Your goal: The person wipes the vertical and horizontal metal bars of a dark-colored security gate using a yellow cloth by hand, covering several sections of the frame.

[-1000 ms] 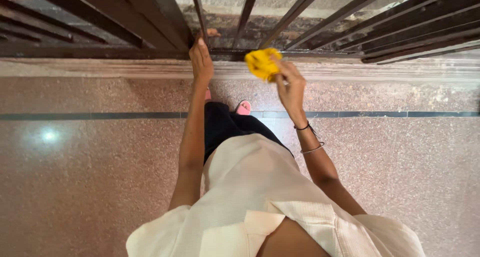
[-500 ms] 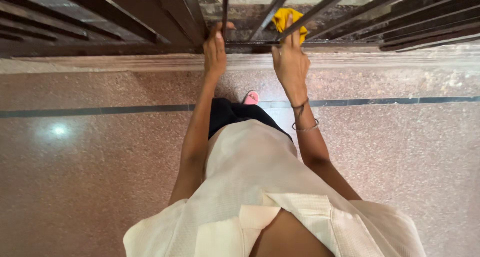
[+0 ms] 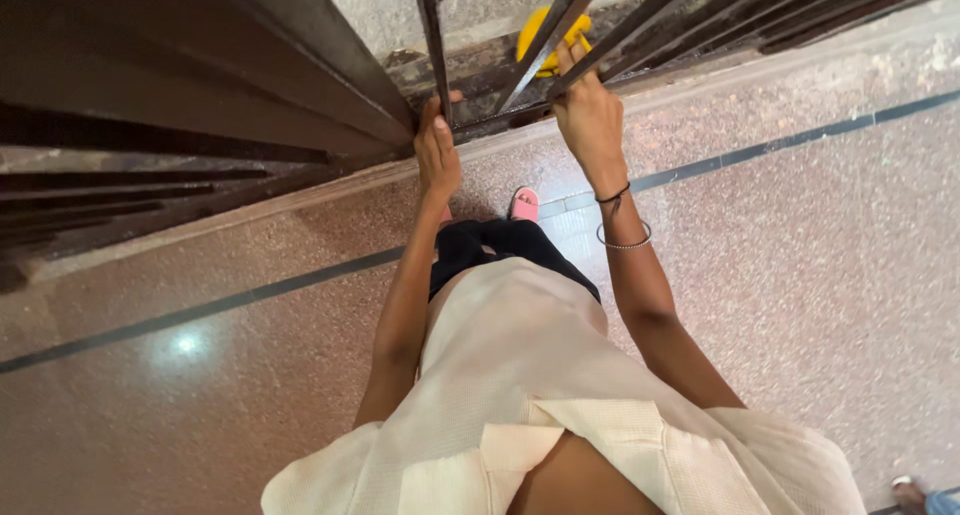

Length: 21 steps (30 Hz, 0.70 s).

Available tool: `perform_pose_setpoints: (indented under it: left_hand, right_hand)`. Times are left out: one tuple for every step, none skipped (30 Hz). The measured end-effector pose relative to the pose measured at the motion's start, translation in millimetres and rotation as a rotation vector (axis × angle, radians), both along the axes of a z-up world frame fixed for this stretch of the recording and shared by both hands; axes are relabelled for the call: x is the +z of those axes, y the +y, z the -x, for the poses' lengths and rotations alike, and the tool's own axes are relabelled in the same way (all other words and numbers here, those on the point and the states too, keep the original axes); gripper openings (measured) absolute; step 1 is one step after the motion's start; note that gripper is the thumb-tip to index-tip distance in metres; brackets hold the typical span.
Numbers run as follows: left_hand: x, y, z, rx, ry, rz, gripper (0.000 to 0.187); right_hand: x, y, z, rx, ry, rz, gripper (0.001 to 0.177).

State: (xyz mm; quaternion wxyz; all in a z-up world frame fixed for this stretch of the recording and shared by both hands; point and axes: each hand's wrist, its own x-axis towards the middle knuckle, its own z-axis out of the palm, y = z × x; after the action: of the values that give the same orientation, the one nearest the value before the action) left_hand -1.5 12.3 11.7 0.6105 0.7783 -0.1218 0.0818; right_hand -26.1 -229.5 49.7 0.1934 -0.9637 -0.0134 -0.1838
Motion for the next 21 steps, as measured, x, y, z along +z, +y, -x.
perform_pose_setpoints:
  left_hand:
    - [1,0,-1,-0.011,-0.001,-0.001,0.055]
    - [1,1,-1,-0.02,-0.02,-0.011,0.055]
    - [0,2,-2,-0.02,-0.037,-0.02,0.055]
    - [-1,2,-3,-0.022,-0.035,-0.02,0.055]
    - [-3,3,-3,-0.03,-0.021,-0.027,0.056]
    - [-4,3,-2,-0.038,-0.006,-0.033,0.057]
    - [-5,3,-2,-0.037,-0.004,-0.034,0.057]
    - [-5,4,-1,-0.041,-0.012,-0.029,0.057]
    - [-5,3,-3,-0.045,-0.024,-0.021,0.057]
    - [-5,3,-4,-0.045,-0.026,-0.02,0.057]
    - [-5,3,-3,-0.042,-0.029,-0.016,0.057]
    - [-5,3,-3,-0.038,-0.031,-0.012,0.057]
    - [-6,2,-2,-0.041,-0.028,-0.011,0.057]
    - [-6,1,0,-0.033,-0.023,-0.016,0.057]
    - [-5,1,-3,-0.021,-0.024,-0.023,0.057]
    - [-4,1,-4,-0.021,-0.028,-0.023,0.057]
    - [-3,1,-3,-0.017,-0.043,-0.016,0.056]
    - [-3,0,-3,-0.013,-0.058,-0.009,0.055]
    - [-3,0,-2,-0.012,-0.056,-0.008,0.055]
    - [-3,1,-1,-0.015,-0.055,-0.009,0.055]
    - [-4,1,-2,-0.017,-0.056,-0.011,0.055]
  right_hand:
    - [-1,4,1,-0.027,0.011,0.0,0.068]
    - [-1,9,4,-0.055,0.022,-0.001,0.059]
    - [-1,13,9,-0.056,0.024,-0.001,0.059]
    - [-1,17,14,-0.117,0.013,0.008,0.042]
    - [-1,20,19,-0.173,0.005,0.018,0.024]
    - [-2,22,22,-0.171,0.009,0.017,0.024]
    - [-3,24,24,-0.213,-0.078,-0.01,0.014]
    - [-4,25,25,-0.255,-0.166,-0.036,0.006]
    - [-4,23,25,-0.255,-0.168,-0.035,0.006]
    - [-2,19,24,-0.242,-0.206,-0.086,0.003]
    - [0,17,25,-0.229,-0.24,-0.135,0.003]
    - [3,16,25,-0.23,-0.24,-0.134,0.003]
    - [7,13,26,-0.186,-0.248,-0.209,0.005]
    - [12,11,27,-0.141,-0.257,-0.286,0.01]
    - [18,12,30,-0.141,-0.261,-0.287,0.01]
    - [25,14,39,-0.138,-0.189,-0.334,0.01]
    - [32,16,46,-0.13,-0.116,-0.379,0.01]
    - [38,18,52,-0.128,-0.118,-0.379,0.01]
    - [43,22,59,-0.141,-0.033,-0.39,0.008]
    - [48,24,65,-0.154,0.051,-0.4,0.006]
    - [53,25,68,-0.152,0.051,-0.399,0.006]
